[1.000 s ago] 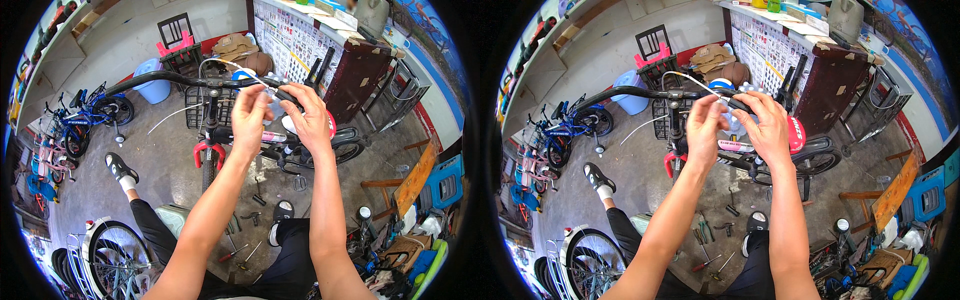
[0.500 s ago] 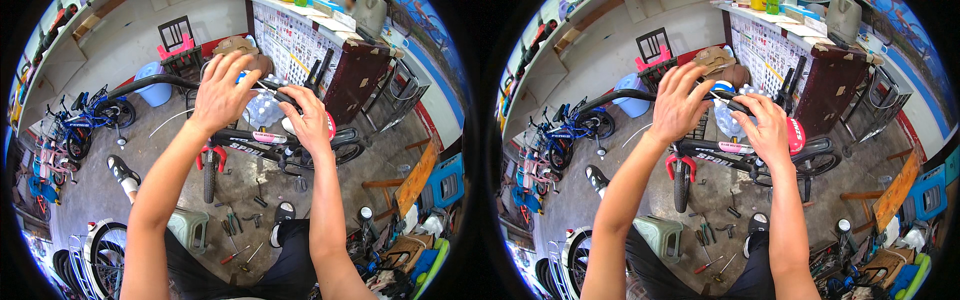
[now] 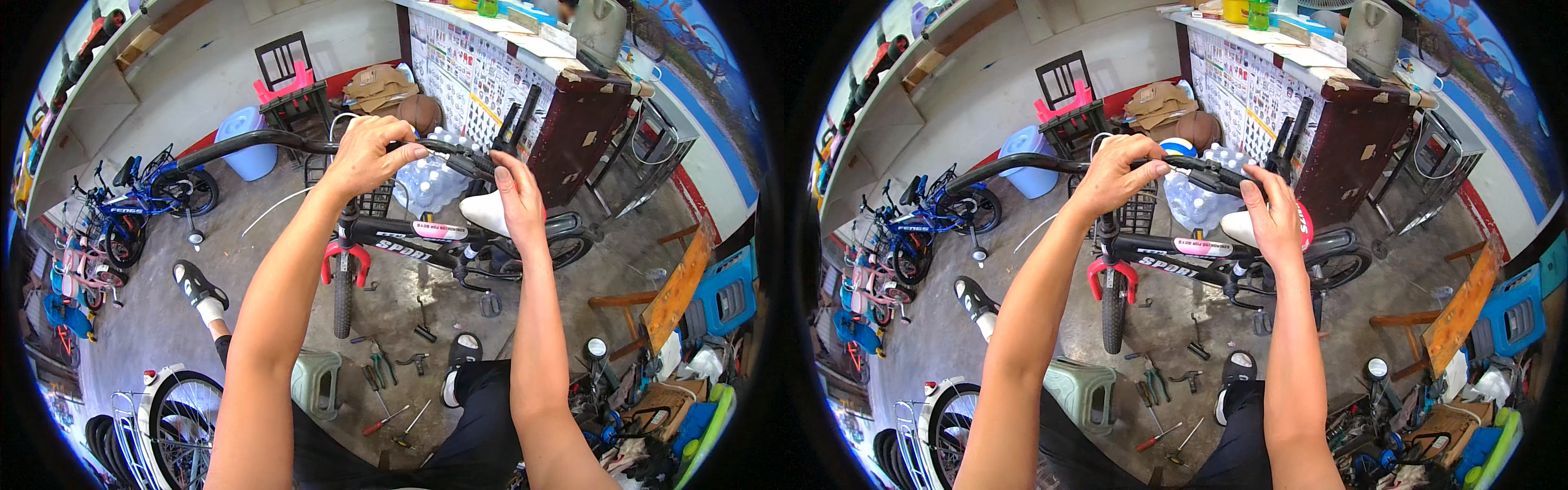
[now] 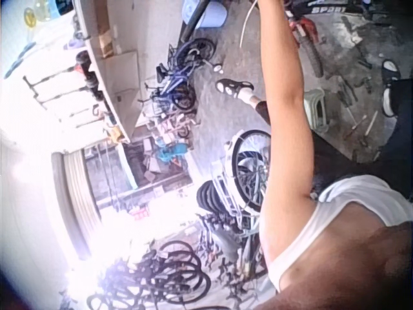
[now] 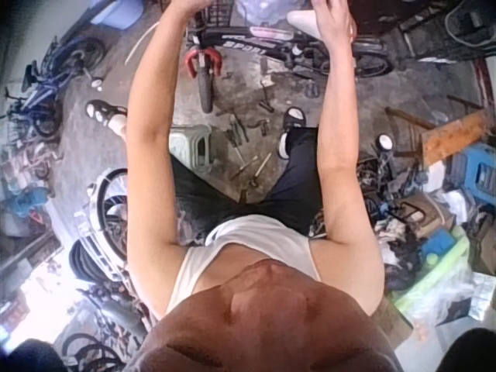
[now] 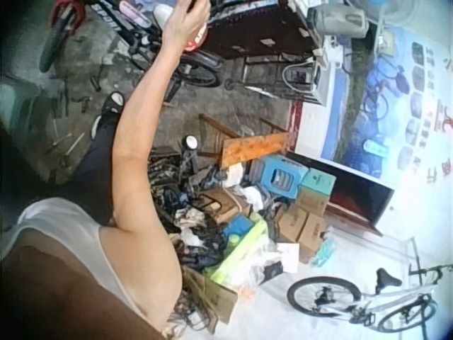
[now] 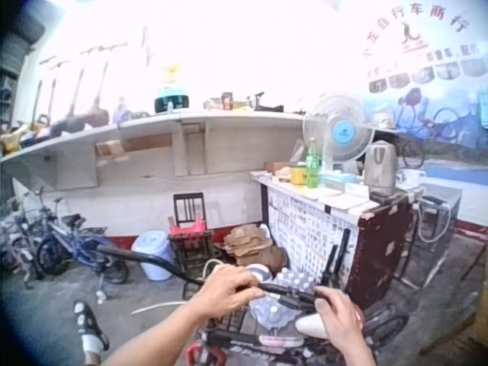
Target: The person handles a bicycle brake cable, attaches it to the handlebar assembly, uses pliers to pull the cable taut, and threads components onto the cable housing.
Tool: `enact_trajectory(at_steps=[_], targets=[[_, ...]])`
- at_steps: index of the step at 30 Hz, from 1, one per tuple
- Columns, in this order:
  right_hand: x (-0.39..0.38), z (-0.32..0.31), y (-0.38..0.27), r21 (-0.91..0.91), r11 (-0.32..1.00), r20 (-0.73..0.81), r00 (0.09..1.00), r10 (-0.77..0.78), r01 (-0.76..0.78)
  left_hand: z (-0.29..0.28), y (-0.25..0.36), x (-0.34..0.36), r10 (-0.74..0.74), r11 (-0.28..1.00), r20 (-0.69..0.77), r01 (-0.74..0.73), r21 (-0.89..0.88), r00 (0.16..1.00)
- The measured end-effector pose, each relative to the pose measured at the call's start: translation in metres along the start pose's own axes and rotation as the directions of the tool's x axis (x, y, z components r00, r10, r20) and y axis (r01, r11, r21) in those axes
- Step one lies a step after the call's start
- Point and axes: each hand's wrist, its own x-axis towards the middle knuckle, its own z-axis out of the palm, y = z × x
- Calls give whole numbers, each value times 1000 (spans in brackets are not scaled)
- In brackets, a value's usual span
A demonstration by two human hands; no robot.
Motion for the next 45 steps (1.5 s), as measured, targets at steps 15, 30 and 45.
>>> enact_trajectory(at_steps=[15, 30, 45], targets=[[-10, 21, 7, 659, 690, 107, 946, 307, -299, 2, 2, 0, -53, 999, -21, 52, -4, 998], [-14, 23, 9, 609, 755, 76, 965, 251, -244, 0, 13, 3, -203, 979, -54, 201, -26, 978], [-3, 13, -8, 459, 852, -195, 907, 373, -252, 199, 173, -452, -862, 492, 46, 854, -170, 505]])
